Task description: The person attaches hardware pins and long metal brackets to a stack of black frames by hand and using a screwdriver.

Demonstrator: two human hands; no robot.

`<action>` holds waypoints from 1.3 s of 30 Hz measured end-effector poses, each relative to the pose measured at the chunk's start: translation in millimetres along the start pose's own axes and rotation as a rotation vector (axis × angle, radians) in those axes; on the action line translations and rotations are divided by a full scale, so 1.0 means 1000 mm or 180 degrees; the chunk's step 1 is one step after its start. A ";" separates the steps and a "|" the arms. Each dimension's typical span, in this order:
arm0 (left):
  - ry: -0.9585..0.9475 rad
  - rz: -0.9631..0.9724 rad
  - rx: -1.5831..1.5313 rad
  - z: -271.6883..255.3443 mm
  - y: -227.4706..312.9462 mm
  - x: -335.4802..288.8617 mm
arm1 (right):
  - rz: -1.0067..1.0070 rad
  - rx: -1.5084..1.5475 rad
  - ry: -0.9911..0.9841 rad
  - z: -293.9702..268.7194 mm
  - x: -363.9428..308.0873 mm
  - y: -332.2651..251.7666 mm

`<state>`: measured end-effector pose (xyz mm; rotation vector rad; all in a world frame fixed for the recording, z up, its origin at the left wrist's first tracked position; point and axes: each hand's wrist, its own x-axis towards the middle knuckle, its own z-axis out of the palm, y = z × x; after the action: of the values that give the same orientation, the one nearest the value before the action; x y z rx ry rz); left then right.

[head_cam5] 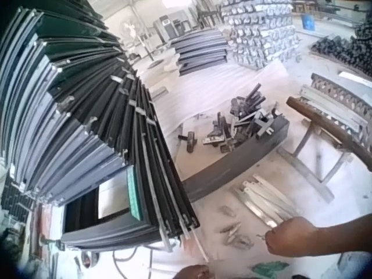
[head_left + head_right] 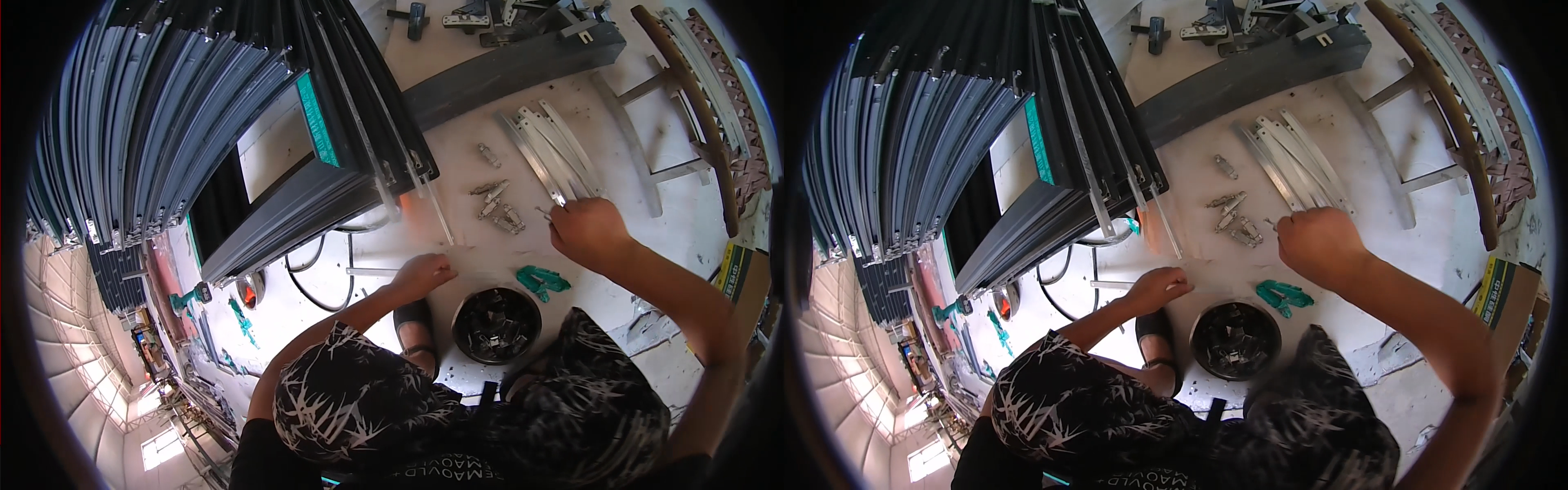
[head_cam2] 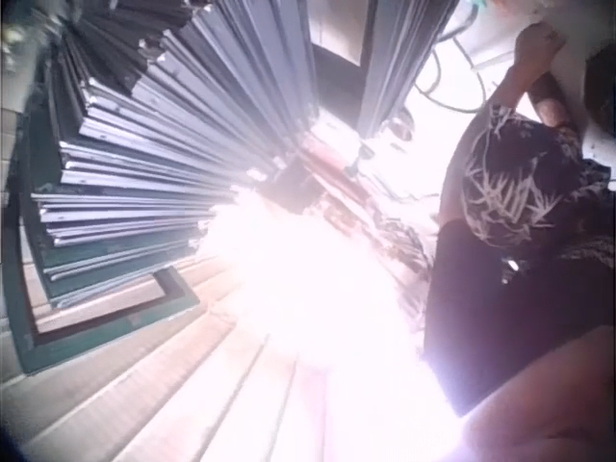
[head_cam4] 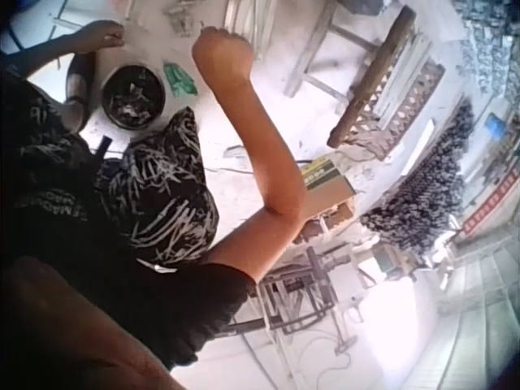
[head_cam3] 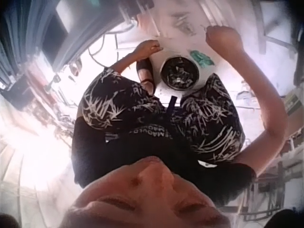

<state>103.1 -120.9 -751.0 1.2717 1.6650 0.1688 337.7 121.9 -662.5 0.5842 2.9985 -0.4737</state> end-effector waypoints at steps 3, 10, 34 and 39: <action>0.0081 0.0048 -0.0132 -0.010 -0.008 0.005 | -0.0608 -0.0602 -0.0717 -0.035 -0.008 -0.019; 0.0201 -0.0513 -0.2796 -0.053 0.015 0.018 | -0.0914 0.0275 -0.0086 0.026 0.001 -0.075; -0.0267 -0.0520 -0.3556 -0.082 0.046 0.016 | 0.2676 0.8754 -0.0503 0.101 0.010 -0.134; -0.0204 -0.0608 -0.3513 -0.072 0.044 0.013 | 0.2514 0.8791 -0.0786 0.101 0.013 -0.132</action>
<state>78.4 -60.3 -696.2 0.2749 1.2766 0.7901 275.4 -21.0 -721.6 0.9707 -0.2404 -3.0883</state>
